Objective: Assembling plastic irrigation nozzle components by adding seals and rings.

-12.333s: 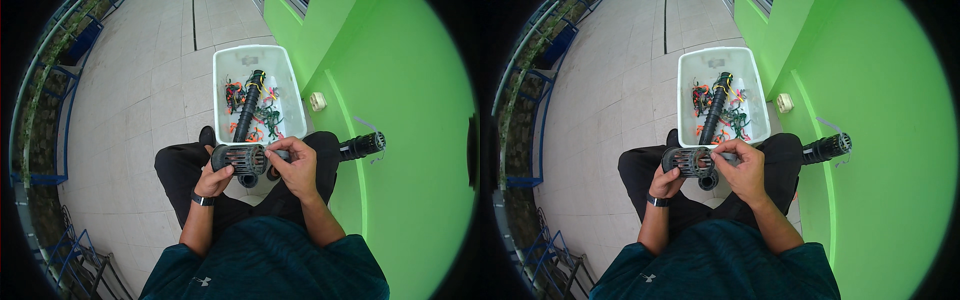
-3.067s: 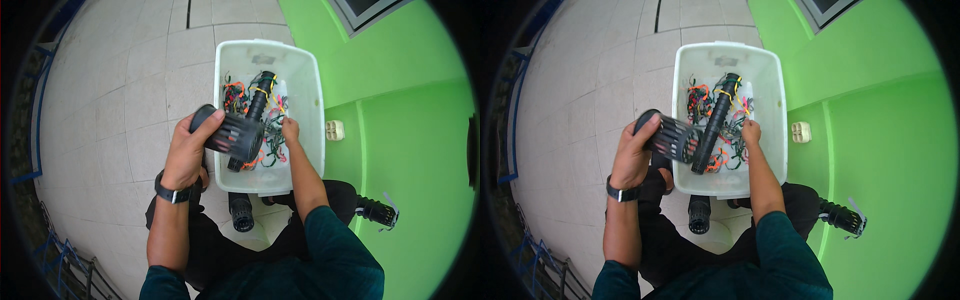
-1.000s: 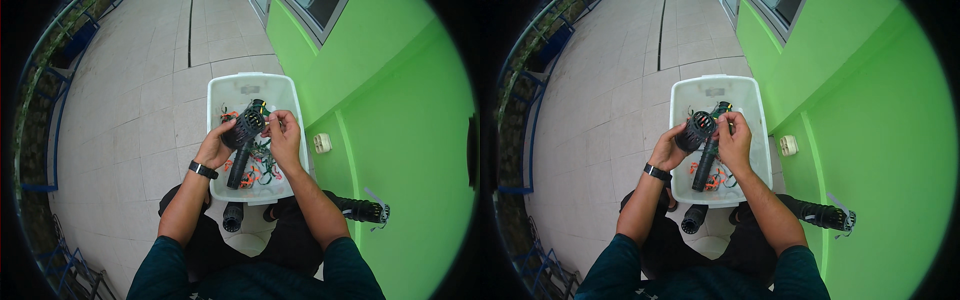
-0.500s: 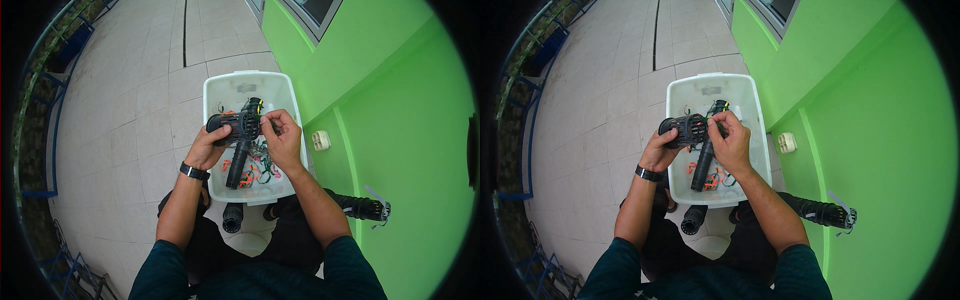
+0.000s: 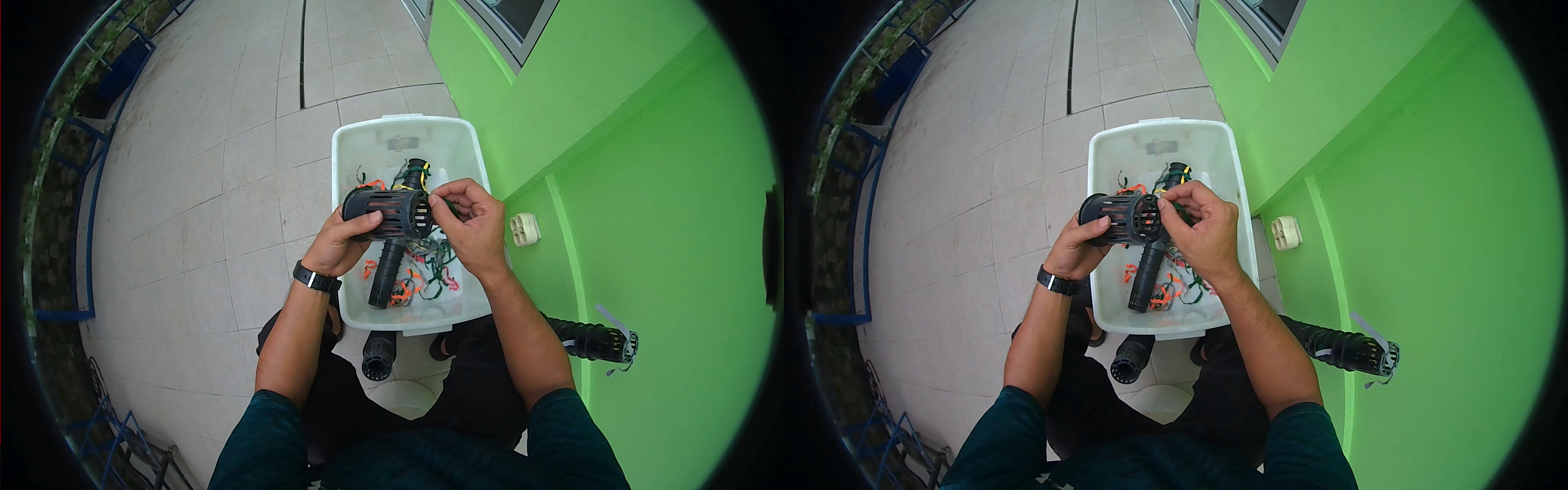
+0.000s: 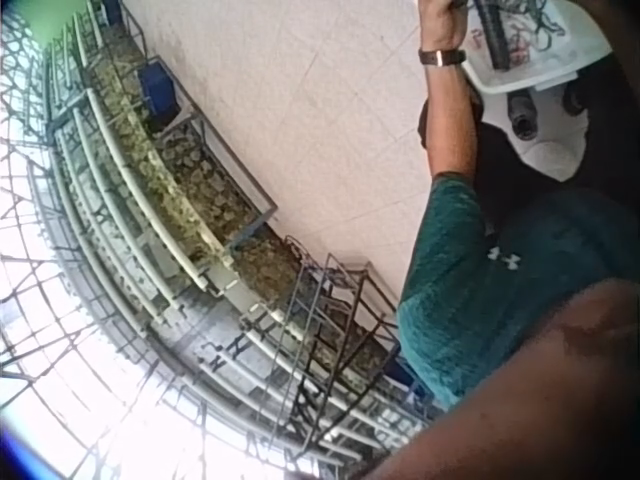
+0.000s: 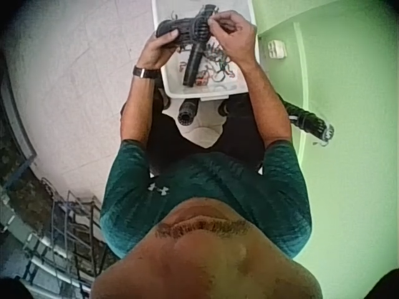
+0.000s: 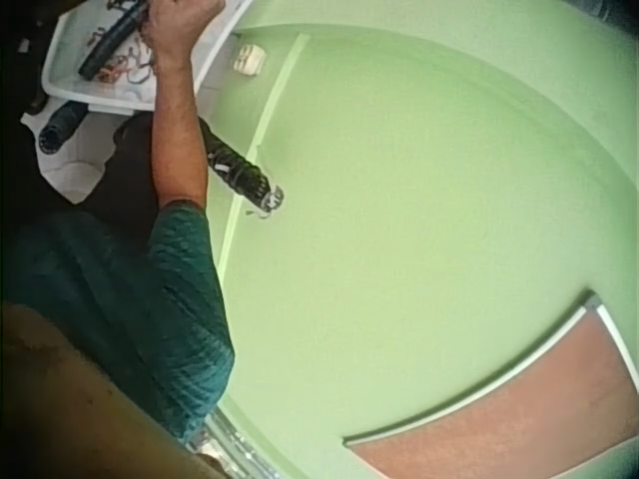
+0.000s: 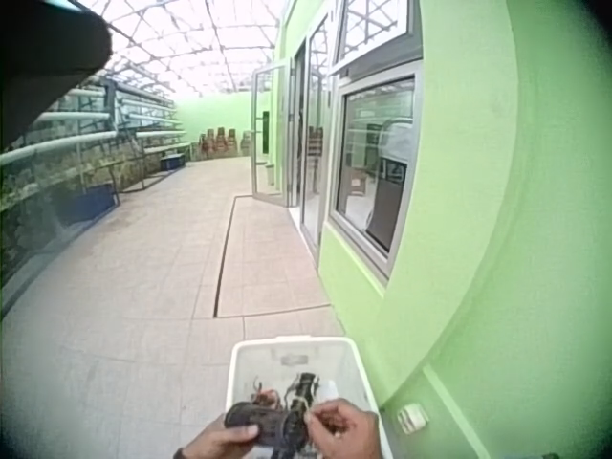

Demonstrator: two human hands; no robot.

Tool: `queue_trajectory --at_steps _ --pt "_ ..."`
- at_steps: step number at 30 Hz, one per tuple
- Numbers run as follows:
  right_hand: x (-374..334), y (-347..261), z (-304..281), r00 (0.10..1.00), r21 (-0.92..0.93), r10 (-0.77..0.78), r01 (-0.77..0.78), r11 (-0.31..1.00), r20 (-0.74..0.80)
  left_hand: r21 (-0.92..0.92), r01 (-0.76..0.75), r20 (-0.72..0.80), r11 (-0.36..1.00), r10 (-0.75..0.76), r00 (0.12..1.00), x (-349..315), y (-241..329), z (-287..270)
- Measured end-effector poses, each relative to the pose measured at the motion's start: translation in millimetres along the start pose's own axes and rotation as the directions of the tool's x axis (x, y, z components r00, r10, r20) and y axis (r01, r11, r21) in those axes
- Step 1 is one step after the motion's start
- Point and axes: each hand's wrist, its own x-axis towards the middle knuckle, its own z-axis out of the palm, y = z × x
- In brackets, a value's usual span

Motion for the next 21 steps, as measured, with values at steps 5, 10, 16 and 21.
queue_trajectory --at_steps 5,10,16,21 --pt "-3 1 2 1.000 -0.052 -0.028 0.027 0.998 -0.003 -0.010 0.016 -0.002 1.000 -0.016 1.000 1 1 3" --pt "-4 -1 4 0.991 -0.136 -0.135 0.134 0.981 0.003 -0.025 0.021 0.004 0.999 -0.021 1.000 1 0 1" --pt "-3 0 3 0.999 -0.017 -0.010 0.011 1.000 0.041 -0.053 0.045 0.091 0.998 -0.040 0.995 -4 4 3" --pt "5 -4 -5 0.956 0.272 0.186 -0.245 0.931 0.225 -0.121 0.061 0.182 0.991 -0.038 0.983 -8 6 -1"
